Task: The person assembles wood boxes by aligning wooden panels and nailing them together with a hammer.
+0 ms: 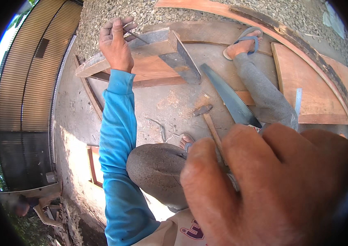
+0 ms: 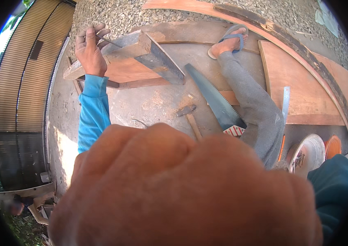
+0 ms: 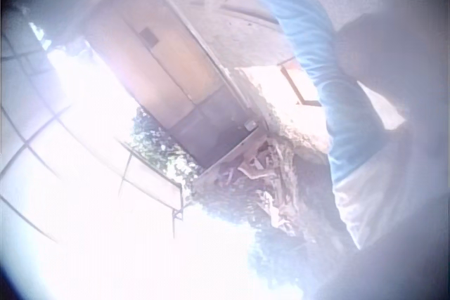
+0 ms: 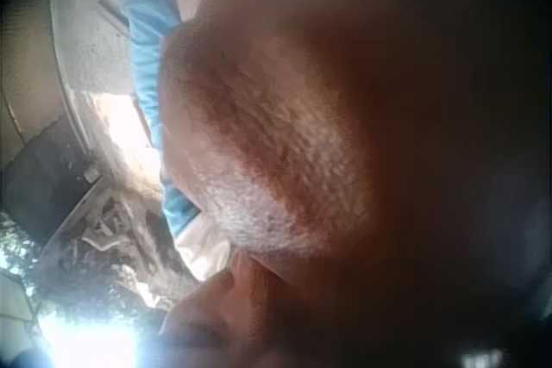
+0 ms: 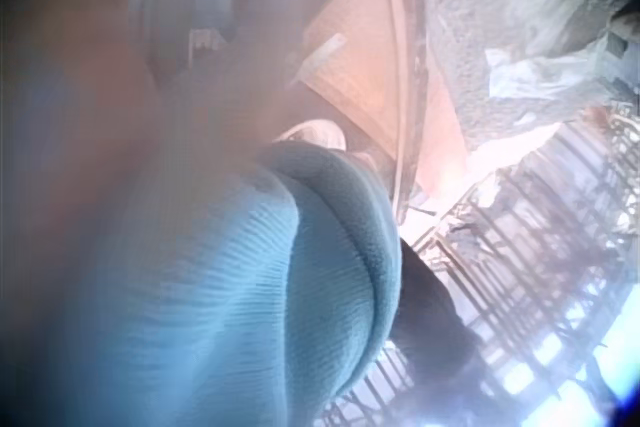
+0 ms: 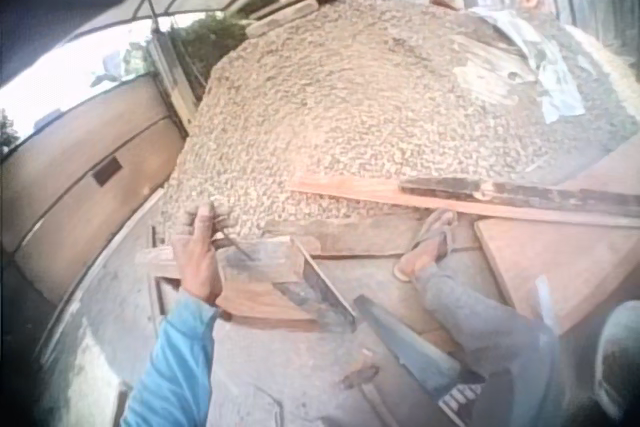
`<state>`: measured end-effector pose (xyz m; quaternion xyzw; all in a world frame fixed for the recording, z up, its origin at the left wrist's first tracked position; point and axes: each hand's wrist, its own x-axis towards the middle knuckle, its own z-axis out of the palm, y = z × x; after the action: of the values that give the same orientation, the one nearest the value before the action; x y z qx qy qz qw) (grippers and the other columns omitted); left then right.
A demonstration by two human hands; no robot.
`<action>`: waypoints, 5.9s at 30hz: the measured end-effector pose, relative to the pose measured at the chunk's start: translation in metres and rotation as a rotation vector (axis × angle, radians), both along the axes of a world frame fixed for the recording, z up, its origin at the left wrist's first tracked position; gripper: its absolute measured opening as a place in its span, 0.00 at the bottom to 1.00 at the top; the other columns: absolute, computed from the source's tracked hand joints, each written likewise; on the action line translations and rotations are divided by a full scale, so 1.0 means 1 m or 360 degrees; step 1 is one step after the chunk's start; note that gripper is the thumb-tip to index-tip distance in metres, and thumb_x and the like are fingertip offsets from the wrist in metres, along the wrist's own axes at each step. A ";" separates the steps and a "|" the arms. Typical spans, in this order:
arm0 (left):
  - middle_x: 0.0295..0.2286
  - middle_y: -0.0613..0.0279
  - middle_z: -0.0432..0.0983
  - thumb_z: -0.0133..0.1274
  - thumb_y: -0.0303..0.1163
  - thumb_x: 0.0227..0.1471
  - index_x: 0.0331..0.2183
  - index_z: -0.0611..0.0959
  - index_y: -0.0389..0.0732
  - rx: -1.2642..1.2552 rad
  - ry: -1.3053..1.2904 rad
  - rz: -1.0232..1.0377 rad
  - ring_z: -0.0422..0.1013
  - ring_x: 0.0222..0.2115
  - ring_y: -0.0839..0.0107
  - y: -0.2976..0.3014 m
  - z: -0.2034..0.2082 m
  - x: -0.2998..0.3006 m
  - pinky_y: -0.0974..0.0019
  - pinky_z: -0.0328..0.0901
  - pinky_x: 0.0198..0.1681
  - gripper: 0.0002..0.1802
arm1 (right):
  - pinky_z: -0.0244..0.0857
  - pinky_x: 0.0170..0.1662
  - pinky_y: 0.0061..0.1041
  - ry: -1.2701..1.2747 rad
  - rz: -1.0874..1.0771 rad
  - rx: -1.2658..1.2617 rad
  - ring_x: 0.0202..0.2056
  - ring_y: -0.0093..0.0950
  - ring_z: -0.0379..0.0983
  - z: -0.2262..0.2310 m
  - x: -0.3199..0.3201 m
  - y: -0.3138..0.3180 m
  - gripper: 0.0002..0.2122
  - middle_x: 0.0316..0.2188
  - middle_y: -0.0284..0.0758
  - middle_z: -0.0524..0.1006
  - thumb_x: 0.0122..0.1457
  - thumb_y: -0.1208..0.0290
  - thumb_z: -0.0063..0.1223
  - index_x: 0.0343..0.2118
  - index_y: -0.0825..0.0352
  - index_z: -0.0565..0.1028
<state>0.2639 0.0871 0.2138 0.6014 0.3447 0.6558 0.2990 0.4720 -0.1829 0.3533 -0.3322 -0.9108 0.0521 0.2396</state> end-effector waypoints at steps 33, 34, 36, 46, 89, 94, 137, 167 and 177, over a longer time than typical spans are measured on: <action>0.36 0.55 0.77 0.41 0.34 0.64 0.39 0.70 0.36 -0.0021 -0.0057 -0.0610 0.75 0.35 0.71 0.008 -0.028 0.007 0.68 0.70 0.41 0.10 | 0.72 0.34 0.39 0.0985 -0.1261 -0.2392 0.31 0.38 0.74 -0.499 -0.038 0.014 0.16 0.29 0.44 0.73 0.55 0.67 0.56 0.42 0.70 0.68; 0.36 0.55 0.78 0.41 0.34 0.64 0.39 0.70 0.36 -0.0046 -0.0053 -0.0638 0.75 0.34 0.71 0.009 -0.027 0.008 0.68 0.69 0.41 0.10 | 0.72 0.29 0.37 0.1410 -0.1252 -0.2742 0.27 0.34 0.74 -0.495 -0.034 0.017 0.14 0.25 0.42 0.73 0.56 0.69 0.55 0.40 0.71 0.67; 0.36 0.55 0.78 0.41 0.33 0.64 0.40 0.71 0.36 -0.0105 -0.0043 -0.0681 0.74 0.34 0.71 0.009 -0.027 0.007 0.69 0.69 0.40 0.10 | 0.69 0.23 0.31 0.1523 -0.1125 -0.2842 0.22 0.29 0.71 -0.470 -0.024 0.021 0.13 0.24 0.39 0.72 0.57 0.70 0.54 0.40 0.72 0.66; 0.35 0.58 0.79 0.43 0.32 0.63 0.41 0.73 0.36 -0.0133 0.0007 -0.0701 0.73 0.32 0.76 0.009 -0.028 0.009 0.70 0.68 0.39 0.10 | 0.59 0.16 0.21 0.1353 -0.0902 -0.1641 0.16 0.18 0.64 -0.221 0.031 0.026 0.12 0.19 0.30 0.69 0.60 0.71 0.52 0.42 0.71 0.66; 0.25 0.58 0.79 0.46 0.29 0.60 0.34 0.77 0.35 -0.0092 0.0211 -0.0439 0.74 0.26 0.74 0.007 -0.030 0.018 0.68 0.69 0.31 0.08 | 0.64 0.32 0.41 -0.0141 -0.0659 -0.0411 0.28 0.49 0.73 -0.011 0.013 0.143 0.15 0.24 0.51 0.73 0.61 0.63 0.50 0.38 0.72 0.66; 0.26 0.56 0.80 0.46 0.28 0.60 0.35 0.76 0.34 -0.0038 0.0269 -0.0441 0.75 0.28 0.72 0.005 -0.028 0.007 0.67 0.69 0.32 0.07 | 0.63 0.30 0.33 0.0160 -0.0722 -0.0548 0.25 0.33 0.69 0.031 0.009 0.127 0.15 0.23 0.43 0.71 0.62 0.61 0.50 0.38 0.72 0.68; 0.33 0.52 0.80 0.35 0.41 0.59 0.32 0.82 0.40 -0.0144 0.2015 0.0533 0.73 0.39 0.53 0.041 -0.026 -0.050 0.44 0.57 0.49 0.22 | 0.53 0.14 0.16 0.1206 -0.0554 -0.0221 0.13 0.14 0.58 0.081 -0.018 0.132 0.14 0.16 0.25 0.63 0.64 0.59 0.49 0.38 0.66 0.65; 0.35 0.52 0.79 0.33 0.43 0.60 0.34 0.81 0.41 -0.0102 0.2116 0.0538 0.73 0.39 0.54 0.045 -0.028 -0.056 0.44 0.58 0.45 0.23 | 0.50 0.12 0.16 0.0802 -0.0840 -0.0687 0.11 0.13 0.52 0.070 0.006 0.107 0.14 0.13 0.22 0.60 0.64 0.56 0.48 0.35 0.65 0.66; 0.33 0.51 0.79 0.32 0.43 0.60 0.34 0.81 0.41 -0.0080 0.2056 0.0510 0.74 0.38 0.53 0.043 -0.028 -0.056 0.45 0.59 0.45 0.24 | 0.59 0.14 0.21 0.0535 -0.0783 -0.0479 0.13 0.18 0.62 0.013 -0.007 0.146 0.16 0.17 0.29 0.66 0.64 0.57 0.47 0.39 0.69 0.68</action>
<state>0.2082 0.1301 0.1859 0.8076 0.5550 0.1916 -0.0551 0.4653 -0.0367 0.3664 -0.5607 -0.7330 0.1808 0.3401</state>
